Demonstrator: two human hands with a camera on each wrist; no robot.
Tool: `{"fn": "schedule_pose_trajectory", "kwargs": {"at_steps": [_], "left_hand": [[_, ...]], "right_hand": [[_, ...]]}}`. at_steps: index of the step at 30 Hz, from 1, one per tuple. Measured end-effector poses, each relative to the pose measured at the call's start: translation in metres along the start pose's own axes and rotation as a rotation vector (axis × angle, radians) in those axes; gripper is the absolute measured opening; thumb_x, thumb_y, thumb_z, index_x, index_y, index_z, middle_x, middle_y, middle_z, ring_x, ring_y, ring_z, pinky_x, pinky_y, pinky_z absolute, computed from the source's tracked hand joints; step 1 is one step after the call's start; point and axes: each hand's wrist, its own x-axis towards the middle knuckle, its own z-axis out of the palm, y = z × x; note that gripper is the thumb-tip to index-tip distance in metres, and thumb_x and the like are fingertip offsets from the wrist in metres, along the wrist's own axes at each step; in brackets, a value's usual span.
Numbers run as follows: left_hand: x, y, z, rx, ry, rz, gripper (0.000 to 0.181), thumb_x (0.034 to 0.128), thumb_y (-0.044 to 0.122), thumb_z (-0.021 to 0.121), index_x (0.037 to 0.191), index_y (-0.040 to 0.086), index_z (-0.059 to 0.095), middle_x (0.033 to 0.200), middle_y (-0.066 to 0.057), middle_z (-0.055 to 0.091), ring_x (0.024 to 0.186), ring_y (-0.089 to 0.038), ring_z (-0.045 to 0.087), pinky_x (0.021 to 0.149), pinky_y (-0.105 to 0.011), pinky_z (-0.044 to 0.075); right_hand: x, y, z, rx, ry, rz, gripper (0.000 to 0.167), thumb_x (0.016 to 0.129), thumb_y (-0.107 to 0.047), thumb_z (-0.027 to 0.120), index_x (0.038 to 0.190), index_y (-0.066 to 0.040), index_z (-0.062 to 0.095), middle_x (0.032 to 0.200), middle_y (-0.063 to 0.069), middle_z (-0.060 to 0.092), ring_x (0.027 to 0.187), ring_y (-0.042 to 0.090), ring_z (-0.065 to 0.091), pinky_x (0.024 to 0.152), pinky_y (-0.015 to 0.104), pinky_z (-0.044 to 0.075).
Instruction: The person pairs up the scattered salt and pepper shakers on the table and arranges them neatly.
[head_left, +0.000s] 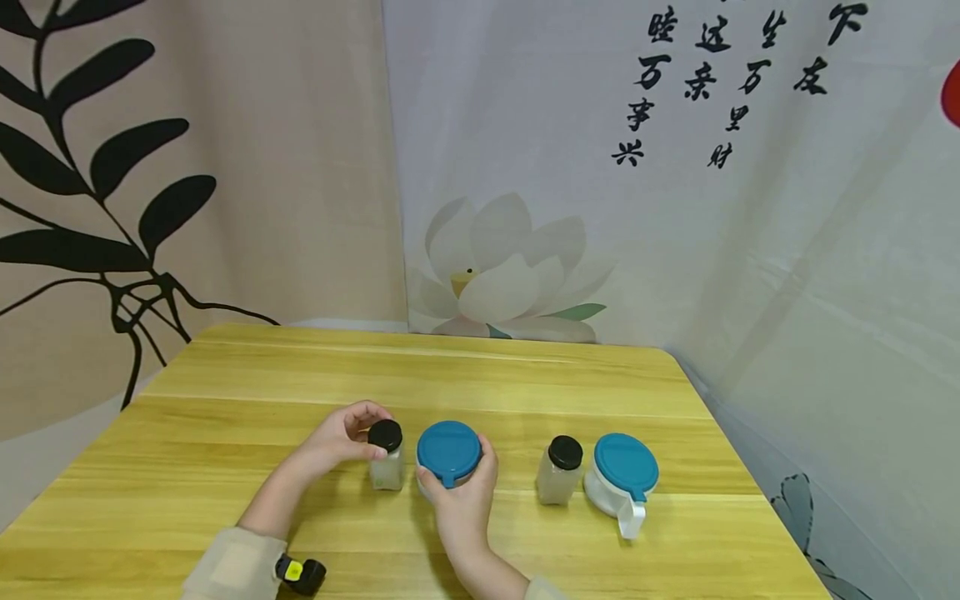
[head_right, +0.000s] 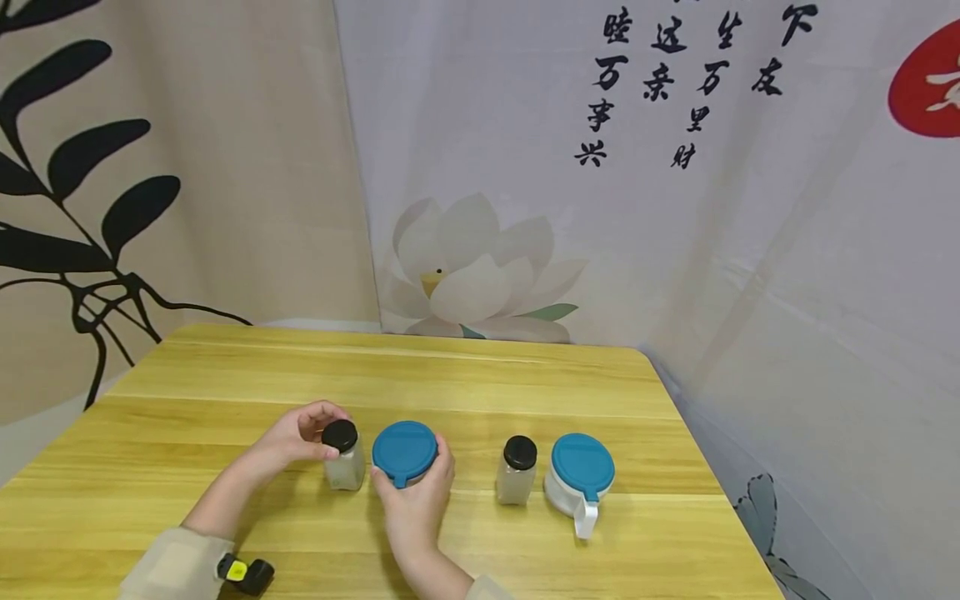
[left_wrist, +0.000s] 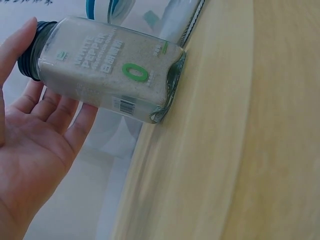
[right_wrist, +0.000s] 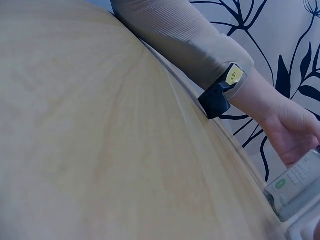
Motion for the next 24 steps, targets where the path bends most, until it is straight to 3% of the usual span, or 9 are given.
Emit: {"fn": "schedule_pose_trajectory", "kwargs": {"at_steps": [24], "left_hand": [[-0.0016,-0.0014,-0.0001,-0.031,-0.034,0.016,0.044,0.0802,0.001,0.075,0.117,-0.009,0.053,0.108,-0.006,0.063,0.103,-0.014,0.058,0.088,-0.026,0.046]], "right_hand": [[0.0005,-0.0007,0.0001,-0.035,-0.020,-0.002,0.089,0.069,-0.020,0.087,0.139,-0.011,0.032,0.133,0.013,0.039,0.120,0.036,0.040,0.095,0.062,0.031]]}}
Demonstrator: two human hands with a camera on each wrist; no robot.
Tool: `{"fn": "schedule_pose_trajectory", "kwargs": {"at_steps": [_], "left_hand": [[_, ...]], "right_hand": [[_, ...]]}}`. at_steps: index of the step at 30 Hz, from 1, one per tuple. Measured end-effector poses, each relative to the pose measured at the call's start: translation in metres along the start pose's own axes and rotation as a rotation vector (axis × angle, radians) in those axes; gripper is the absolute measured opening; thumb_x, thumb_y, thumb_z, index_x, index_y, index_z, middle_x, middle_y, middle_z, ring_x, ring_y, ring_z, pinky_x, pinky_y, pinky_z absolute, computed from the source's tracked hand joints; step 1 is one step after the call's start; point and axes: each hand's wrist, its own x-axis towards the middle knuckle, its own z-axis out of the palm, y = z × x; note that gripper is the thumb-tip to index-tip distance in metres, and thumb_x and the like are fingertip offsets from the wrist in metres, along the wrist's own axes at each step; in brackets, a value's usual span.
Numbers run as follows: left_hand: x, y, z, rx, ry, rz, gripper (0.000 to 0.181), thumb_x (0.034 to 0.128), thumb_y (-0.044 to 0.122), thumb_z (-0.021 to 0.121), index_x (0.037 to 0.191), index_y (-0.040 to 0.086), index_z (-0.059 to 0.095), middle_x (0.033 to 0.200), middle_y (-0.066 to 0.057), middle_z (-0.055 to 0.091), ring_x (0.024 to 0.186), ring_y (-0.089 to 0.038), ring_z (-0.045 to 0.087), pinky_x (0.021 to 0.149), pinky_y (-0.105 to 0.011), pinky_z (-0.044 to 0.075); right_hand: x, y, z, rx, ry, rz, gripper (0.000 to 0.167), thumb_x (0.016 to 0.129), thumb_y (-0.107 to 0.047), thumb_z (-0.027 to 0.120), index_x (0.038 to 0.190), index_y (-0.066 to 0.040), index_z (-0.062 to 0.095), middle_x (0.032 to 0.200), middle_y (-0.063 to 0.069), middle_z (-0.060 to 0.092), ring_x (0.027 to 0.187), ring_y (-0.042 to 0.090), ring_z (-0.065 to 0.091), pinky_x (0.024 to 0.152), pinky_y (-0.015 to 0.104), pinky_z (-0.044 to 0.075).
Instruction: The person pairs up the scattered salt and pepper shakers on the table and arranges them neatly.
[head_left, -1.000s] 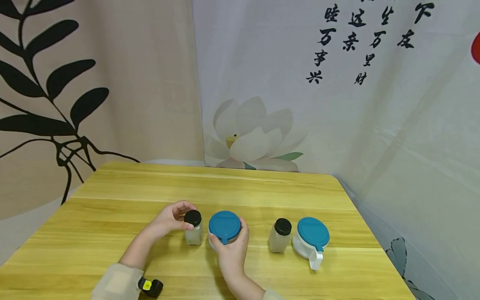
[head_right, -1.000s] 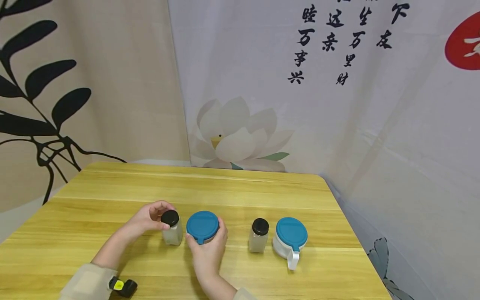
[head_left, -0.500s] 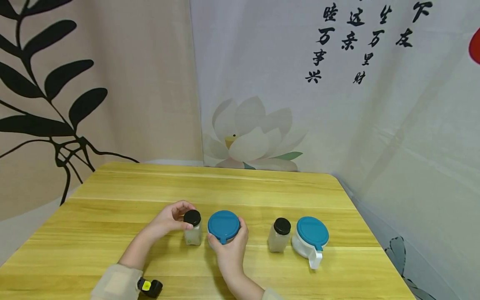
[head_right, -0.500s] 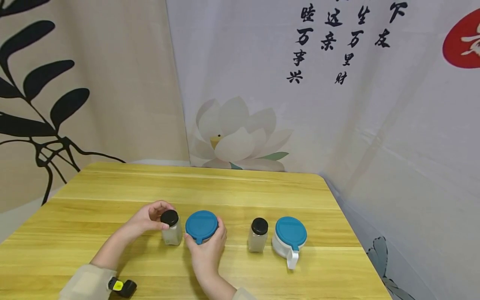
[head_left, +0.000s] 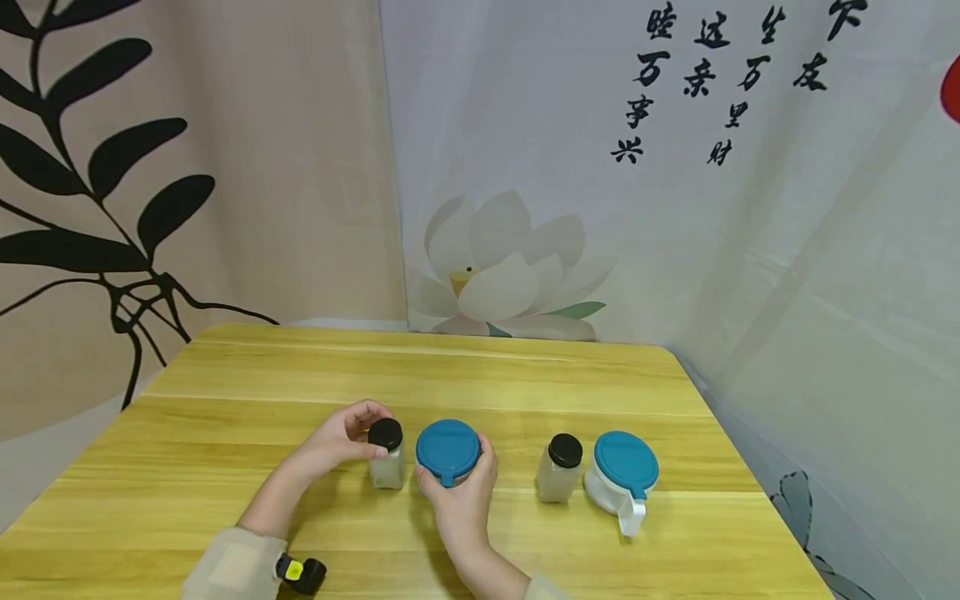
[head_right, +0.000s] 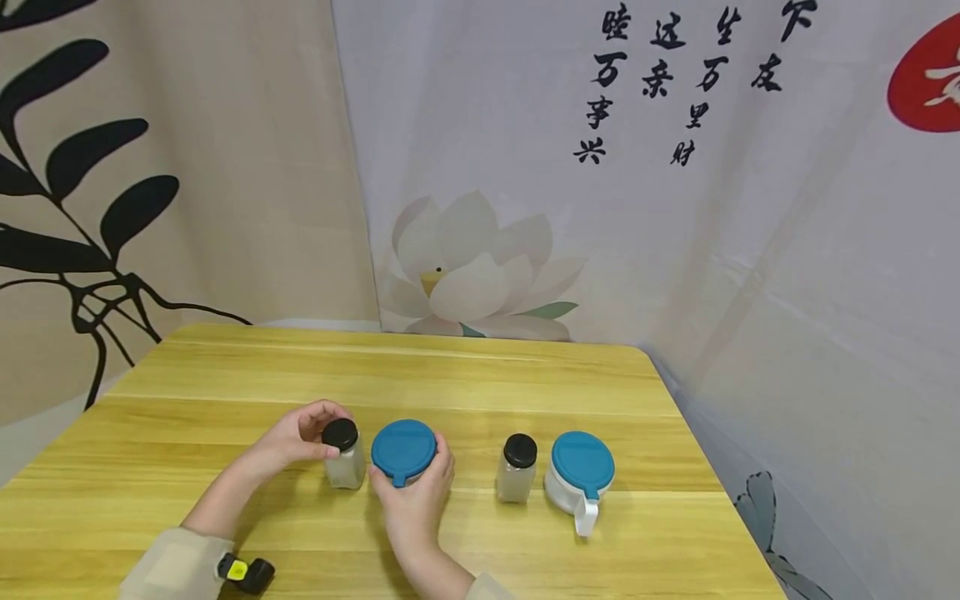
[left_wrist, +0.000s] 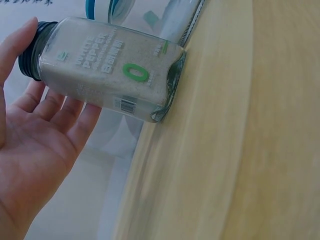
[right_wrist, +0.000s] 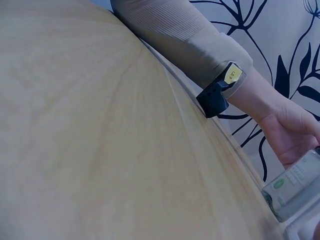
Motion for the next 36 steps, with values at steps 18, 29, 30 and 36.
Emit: {"fn": "schedule_pose_trajectory", "kwargs": {"at_steps": [18,29,30,36], "left_hand": [[-0.0012,0.0027,-0.0006,0.037,0.008,-0.028,0.044,0.0816,0.002,0.074,0.120,-0.008,0.053,0.115,-0.016,0.059,0.106,-0.016,0.056,0.090,-0.028,0.045],[-0.0008,0.0051,-0.0019,0.013,0.001,-0.005,0.044,0.0844,0.000,0.070,0.123,-0.010,0.050,0.117,-0.022,0.057,0.104,-0.019,0.058,0.085,-0.030,0.050],[-0.0006,0.0055,-0.0021,0.020,0.006,-0.009,0.045,0.0845,0.001,0.070,0.123,-0.011,0.050,0.118,-0.022,0.056,0.105,-0.019,0.057,0.085,-0.030,0.050],[0.0003,0.0081,-0.0025,0.084,0.022,-0.005,0.047,0.0859,0.004,0.070,0.127,-0.008,0.050,0.122,-0.023,0.055,0.109,-0.022,0.055,0.086,-0.030,0.049]], "right_hand": [[-0.0001,-0.0010,-0.0015,0.028,-0.024,0.003,0.091,0.070,-0.024,0.086,0.141,-0.014,0.031,0.136,0.011,0.037,0.121,0.034,0.041,0.096,0.062,0.031],[0.0008,-0.0033,-0.0053,0.057,-0.053,0.012,0.092,0.072,-0.026,0.085,0.143,-0.013,0.029,0.137,0.013,0.037,0.121,0.034,0.042,0.096,0.060,0.033],[0.0011,-0.0033,-0.0055,0.060,-0.055,0.012,0.092,0.072,-0.026,0.085,0.144,-0.013,0.029,0.137,0.013,0.038,0.121,0.035,0.042,0.096,0.060,0.033],[0.0031,-0.0034,-0.0068,0.043,-0.045,0.010,0.091,0.072,-0.026,0.084,0.143,-0.011,0.030,0.137,0.015,0.040,0.122,0.036,0.042,0.096,0.061,0.033]]}}
